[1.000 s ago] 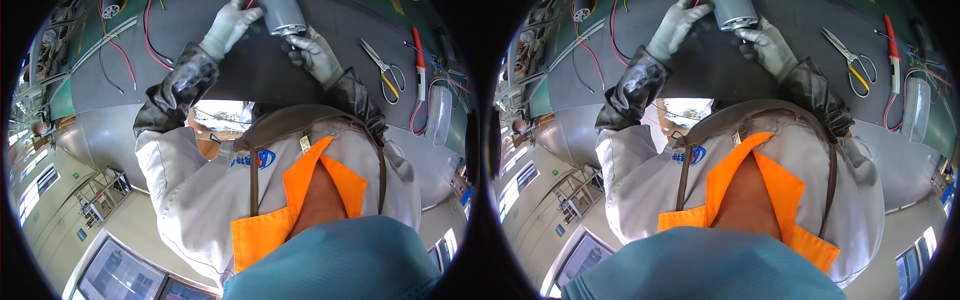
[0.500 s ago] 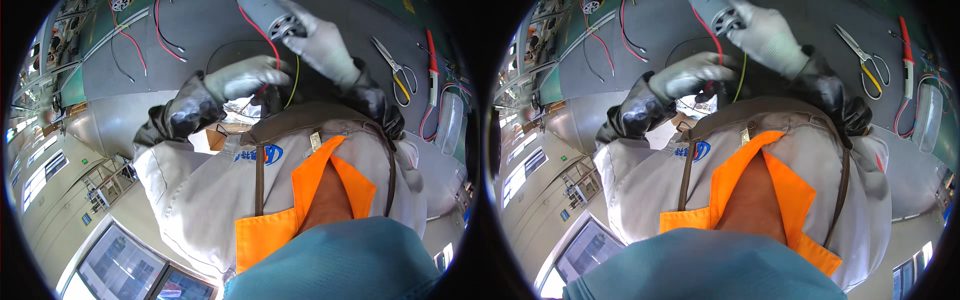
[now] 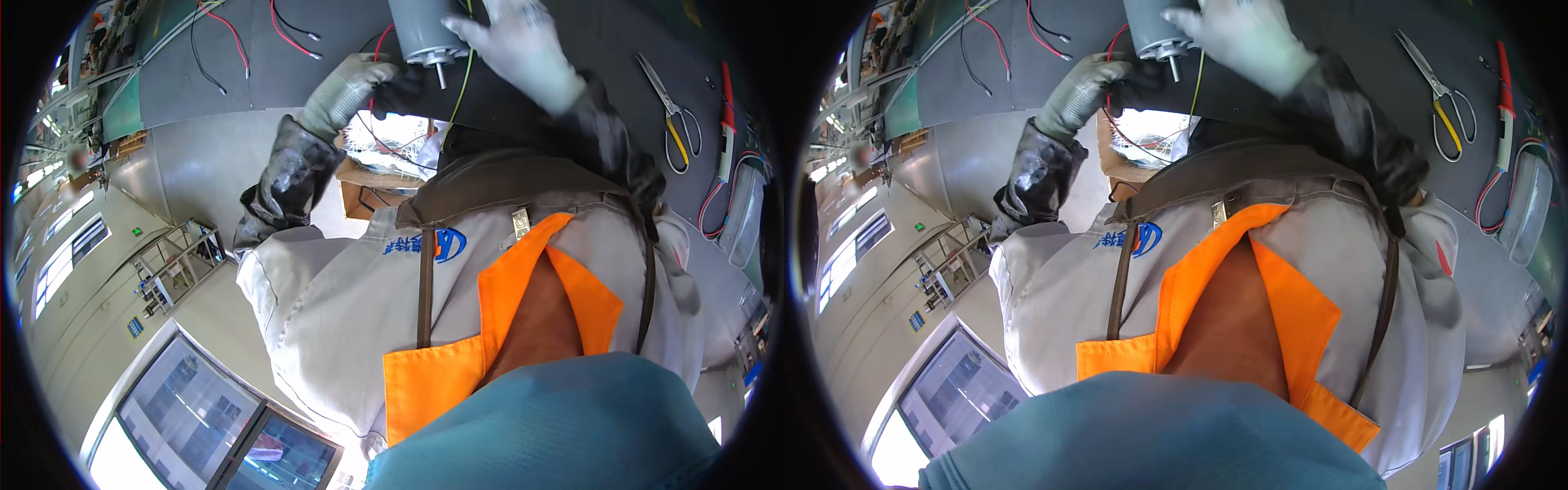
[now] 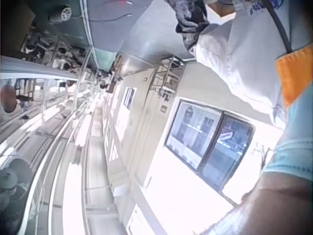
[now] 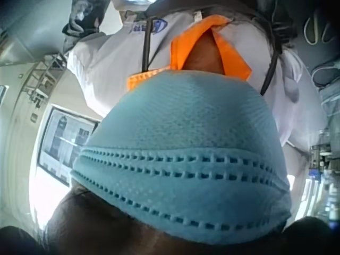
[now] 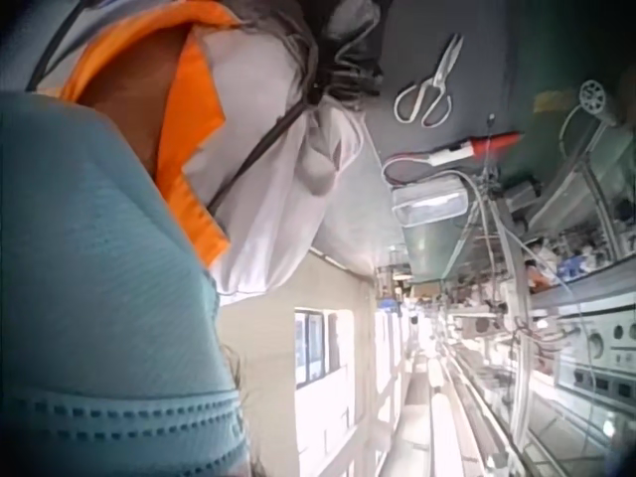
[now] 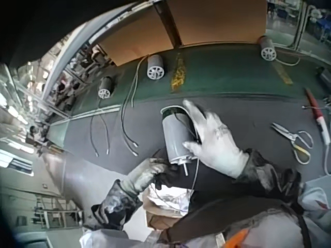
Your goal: Manually wiring and assembling small cylindrical electrical motors on a production line.
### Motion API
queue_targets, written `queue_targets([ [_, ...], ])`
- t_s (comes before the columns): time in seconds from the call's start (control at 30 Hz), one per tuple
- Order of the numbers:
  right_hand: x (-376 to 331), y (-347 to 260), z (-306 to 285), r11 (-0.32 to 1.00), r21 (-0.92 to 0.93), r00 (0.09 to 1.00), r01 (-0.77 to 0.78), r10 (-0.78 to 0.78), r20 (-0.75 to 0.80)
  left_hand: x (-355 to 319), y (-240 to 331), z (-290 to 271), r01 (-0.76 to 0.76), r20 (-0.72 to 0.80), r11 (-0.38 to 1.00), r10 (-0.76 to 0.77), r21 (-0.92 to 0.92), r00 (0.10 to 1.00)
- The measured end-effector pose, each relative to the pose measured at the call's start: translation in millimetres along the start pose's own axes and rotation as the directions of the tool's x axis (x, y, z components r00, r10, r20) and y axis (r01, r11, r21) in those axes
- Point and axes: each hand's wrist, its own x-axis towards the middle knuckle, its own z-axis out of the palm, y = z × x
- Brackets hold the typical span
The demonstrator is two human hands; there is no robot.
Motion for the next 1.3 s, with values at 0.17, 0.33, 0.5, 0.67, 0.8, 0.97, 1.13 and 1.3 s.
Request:
queue_targets([
  [0.17,17,64,69,0.552,0.815,0.976,-0.179,0.207,0.074,13,-50,64,-0.241,-0.257,0.591,0.058,-0.77,0.965],
  [0.33,19,58,-19,0.187,0.816,0.835,-0.547,0.053,0.548,6,1,105,-0.322,-0.336,0.571,0.086,-0.755,0.938],
  [0.5,9,-6,-190,0.463,0.837,0.904,-0.291,-0.155,0.4,2,7,95,-0.274,-0.303,0.543,0.038,-0.794,0.952],
  [0.67,-35,34,-198,0.745,0.651,0.801,-0.144,-0.299,0.519,9,-18,80,-0.298,-0.045,0.811,0.319,-0.503,0.947],
  [0.8,-55,48,-123,0.631,0.742,0.552,0.228,-0.711,0.436,21,-19,4,-0.027,0.104,0.947,0.063,-0.32,0.993],
  [0.97,-30,-28,-10,0.703,0.695,0.382,0.151,-0.69,0.614,46,38,-18,0.115,0.086,0.879,-0.085,-0.463,0.993],
  [1.13,-52,-104,124,0.707,0.563,0.271,0.429,-0.695,0.666,111,78,14,0.063,-0.118,0.962,-0.033,0.265,0.992],
  [1.3,-58,-110,104,0.615,0.672,0.158,0.413,-0.775,0.612,105,-12,-22,-0.399,-0.33,0.795,0.568,0.457,0.754],
])
